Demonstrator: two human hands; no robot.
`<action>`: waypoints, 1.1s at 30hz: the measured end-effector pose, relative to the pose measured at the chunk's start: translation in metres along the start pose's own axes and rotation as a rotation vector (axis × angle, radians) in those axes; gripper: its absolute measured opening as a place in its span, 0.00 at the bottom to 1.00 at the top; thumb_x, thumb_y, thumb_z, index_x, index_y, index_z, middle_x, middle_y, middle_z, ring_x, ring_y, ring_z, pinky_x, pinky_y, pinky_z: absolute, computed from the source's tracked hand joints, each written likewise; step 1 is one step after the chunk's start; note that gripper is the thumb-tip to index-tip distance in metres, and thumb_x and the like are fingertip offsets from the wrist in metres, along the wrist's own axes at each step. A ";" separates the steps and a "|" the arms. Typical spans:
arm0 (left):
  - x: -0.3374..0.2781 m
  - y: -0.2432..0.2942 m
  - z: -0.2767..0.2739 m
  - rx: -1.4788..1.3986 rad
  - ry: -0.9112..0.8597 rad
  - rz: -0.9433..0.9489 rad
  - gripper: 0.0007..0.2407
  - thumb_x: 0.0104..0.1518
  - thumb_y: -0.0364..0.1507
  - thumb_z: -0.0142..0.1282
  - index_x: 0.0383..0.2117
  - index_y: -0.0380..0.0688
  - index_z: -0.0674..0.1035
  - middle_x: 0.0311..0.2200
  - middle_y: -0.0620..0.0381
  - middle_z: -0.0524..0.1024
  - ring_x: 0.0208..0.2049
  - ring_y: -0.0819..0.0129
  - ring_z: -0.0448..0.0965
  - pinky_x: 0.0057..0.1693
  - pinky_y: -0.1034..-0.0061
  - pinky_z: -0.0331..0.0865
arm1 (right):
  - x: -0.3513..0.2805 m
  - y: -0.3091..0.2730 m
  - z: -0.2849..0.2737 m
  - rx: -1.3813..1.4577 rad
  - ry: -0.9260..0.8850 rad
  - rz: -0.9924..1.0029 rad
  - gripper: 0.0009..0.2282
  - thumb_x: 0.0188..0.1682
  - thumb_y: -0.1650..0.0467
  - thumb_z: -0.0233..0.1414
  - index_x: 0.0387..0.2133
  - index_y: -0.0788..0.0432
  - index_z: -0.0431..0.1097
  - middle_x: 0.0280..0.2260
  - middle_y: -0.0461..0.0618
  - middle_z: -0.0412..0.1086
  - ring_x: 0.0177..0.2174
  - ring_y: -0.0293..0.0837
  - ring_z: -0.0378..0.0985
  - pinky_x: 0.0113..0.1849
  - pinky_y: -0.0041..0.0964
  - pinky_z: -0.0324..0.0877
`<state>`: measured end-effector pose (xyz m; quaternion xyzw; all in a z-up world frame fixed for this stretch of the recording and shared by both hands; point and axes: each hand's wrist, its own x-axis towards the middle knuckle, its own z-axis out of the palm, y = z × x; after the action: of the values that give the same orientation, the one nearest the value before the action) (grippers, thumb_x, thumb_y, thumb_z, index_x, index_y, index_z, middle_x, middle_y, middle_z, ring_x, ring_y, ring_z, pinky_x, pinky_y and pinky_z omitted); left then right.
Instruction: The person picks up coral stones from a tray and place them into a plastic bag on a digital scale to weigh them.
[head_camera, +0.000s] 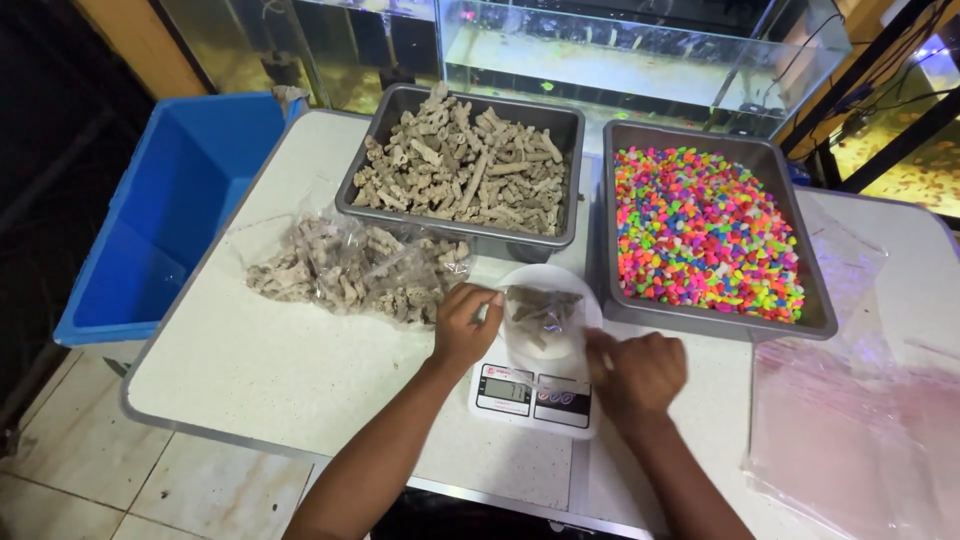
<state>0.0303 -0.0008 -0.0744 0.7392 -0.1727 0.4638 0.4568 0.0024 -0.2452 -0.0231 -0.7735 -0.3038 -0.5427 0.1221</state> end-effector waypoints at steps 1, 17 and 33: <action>-0.001 -0.001 0.001 0.005 -0.007 0.009 0.03 0.56 0.20 0.61 0.26 0.42 0.82 0.20 0.56 0.76 0.23 0.58 0.79 0.33 0.71 0.71 | -0.012 0.012 -0.001 -0.081 -0.047 0.069 0.13 0.49 0.66 0.61 0.14 0.51 0.71 0.12 0.44 0.59 0.18 0.50 0.63 0.28 0.46 0.60; -0.007 -0.011 0.002 0.021 0.023 0.049 0.02 0.56 0.20 0.60 0.27 0.41 0.82 0.20 0.55 0.75 0.22 0.58 0.78 0.32 0.71 0.71 | -0.052 0.031 0.024 0.295 0.088 0.506 0.06 0.49 0.72 0.64 0.25 0.61 0.77 0.10 0.45 0.58 0.13 0.46 0.62 0.20 0.39 0.59; -0.008 -0.005 0.001 0.011 0.016 0.047 0.02 0.54 0.20 0.61 0.26 0.41 0.82 0.20 0.55 0.75 0.22 0.57 0.78 0.33 0.70 0.71 | -0.064 0.028 0.027 0.363 0.021 0.729 0.05 0.50 0.70 0.63 0.27 0.58 0.78 0.11 0.49 0.63 0.14 0.48 0.67 0.21 0.41 0.62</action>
<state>0.0302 -0.0002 -0.0834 0.7335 -0.1838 0.4815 0.4431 0.0259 -0.2748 -0.0882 -0.7907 -0.0990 -0.4094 0.4443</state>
